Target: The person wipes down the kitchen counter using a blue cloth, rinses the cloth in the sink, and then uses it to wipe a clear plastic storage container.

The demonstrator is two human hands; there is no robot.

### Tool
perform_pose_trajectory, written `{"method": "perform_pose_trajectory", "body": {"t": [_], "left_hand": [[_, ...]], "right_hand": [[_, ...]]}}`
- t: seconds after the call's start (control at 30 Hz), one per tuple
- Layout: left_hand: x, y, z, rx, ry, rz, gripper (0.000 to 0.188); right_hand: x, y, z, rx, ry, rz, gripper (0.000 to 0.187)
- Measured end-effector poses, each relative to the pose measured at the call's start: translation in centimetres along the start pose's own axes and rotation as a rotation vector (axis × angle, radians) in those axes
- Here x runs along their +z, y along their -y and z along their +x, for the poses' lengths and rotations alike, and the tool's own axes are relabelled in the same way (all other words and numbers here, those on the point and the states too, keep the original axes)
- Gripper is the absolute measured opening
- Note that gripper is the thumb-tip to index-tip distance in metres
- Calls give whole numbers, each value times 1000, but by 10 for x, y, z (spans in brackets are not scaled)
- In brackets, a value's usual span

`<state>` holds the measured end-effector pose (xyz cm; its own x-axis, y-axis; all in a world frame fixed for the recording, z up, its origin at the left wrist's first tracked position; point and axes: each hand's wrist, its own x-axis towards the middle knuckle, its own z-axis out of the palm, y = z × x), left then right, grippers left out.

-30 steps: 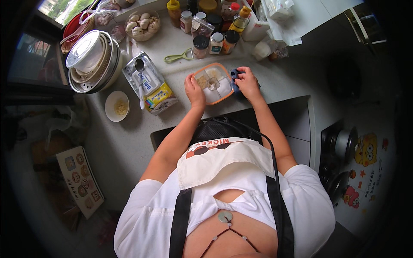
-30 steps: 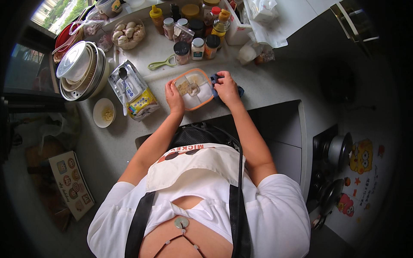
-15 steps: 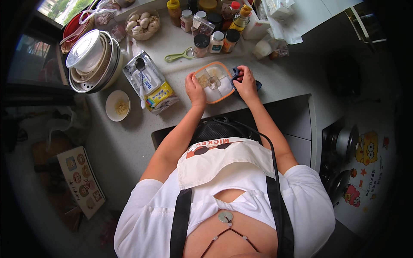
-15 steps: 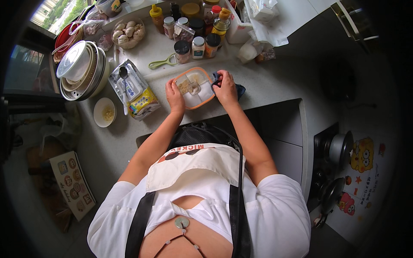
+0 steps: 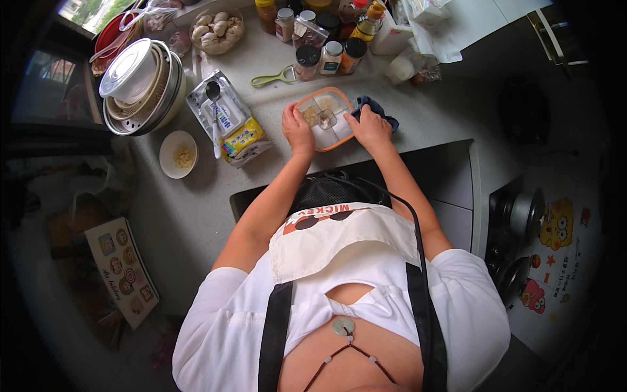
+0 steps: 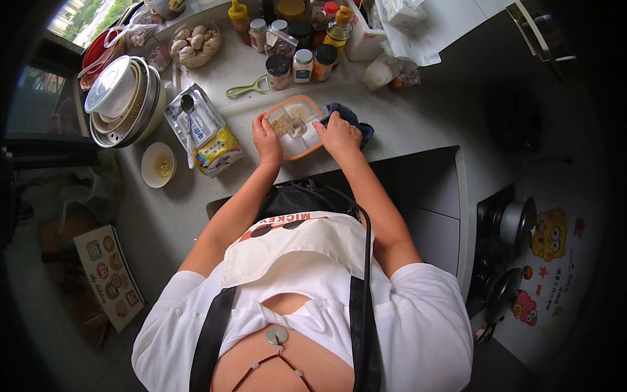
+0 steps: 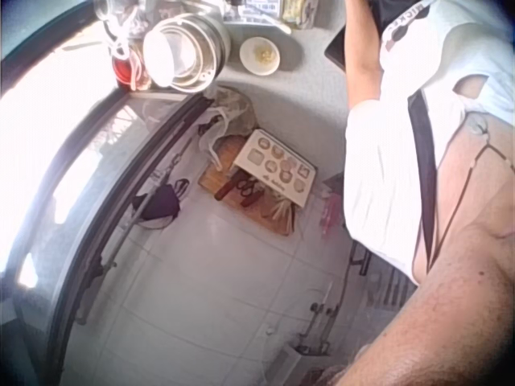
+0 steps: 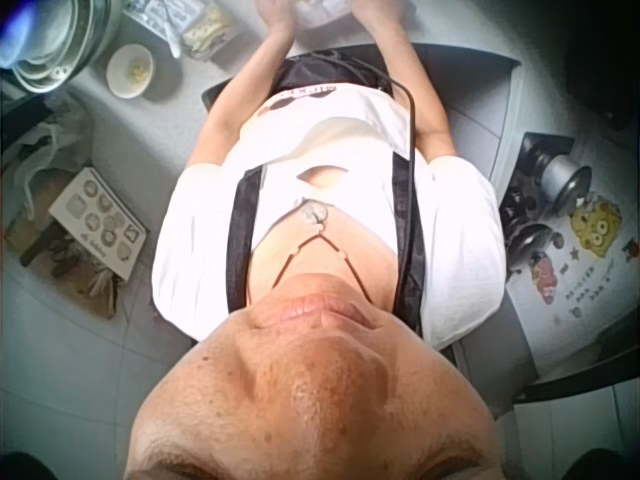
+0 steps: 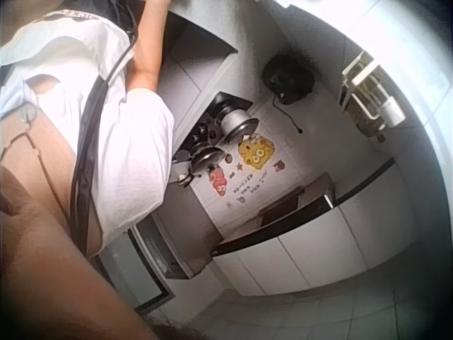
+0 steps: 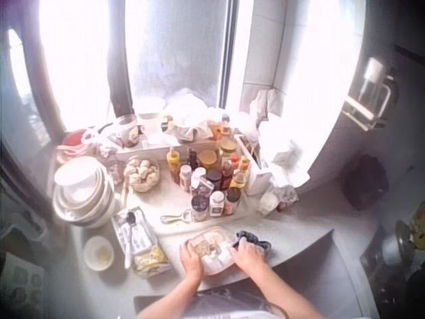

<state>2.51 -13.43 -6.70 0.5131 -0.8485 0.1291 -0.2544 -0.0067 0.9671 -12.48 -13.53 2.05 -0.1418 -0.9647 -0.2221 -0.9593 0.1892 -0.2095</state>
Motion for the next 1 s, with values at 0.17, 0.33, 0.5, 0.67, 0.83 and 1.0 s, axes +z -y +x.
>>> {"method": "perform_pose_trajectory", "body": {"t": [0.17, 0.33, 0.5, 0.67, 0.83, 1.0], "left_hand": [[0, 3, -1, 16, -7, 31, 21], [-2, -2, 0, 9, 11, 16, 21], [-1, -2, -1, 16, 3, 32, 21], [-1, -1, 0, 13, 4, 25, 21], [-1, 1, -1, 18, 9, 33, 21], [-1, 1, -1, 13, 23, 46, 21]], "right_hand": [[3, -5, 7, 4, 9, 95, 38], [18, -34, 8, -88, -34, 494, 31], [30, -56, 12, 9, 115, 899, 25], [5, -44, 10, 161, 260, 1092, 22], [-12, -27, 14, -23, 311, 648, 19], [-10, -13, 12, -129, 36, 230, 17]]}}
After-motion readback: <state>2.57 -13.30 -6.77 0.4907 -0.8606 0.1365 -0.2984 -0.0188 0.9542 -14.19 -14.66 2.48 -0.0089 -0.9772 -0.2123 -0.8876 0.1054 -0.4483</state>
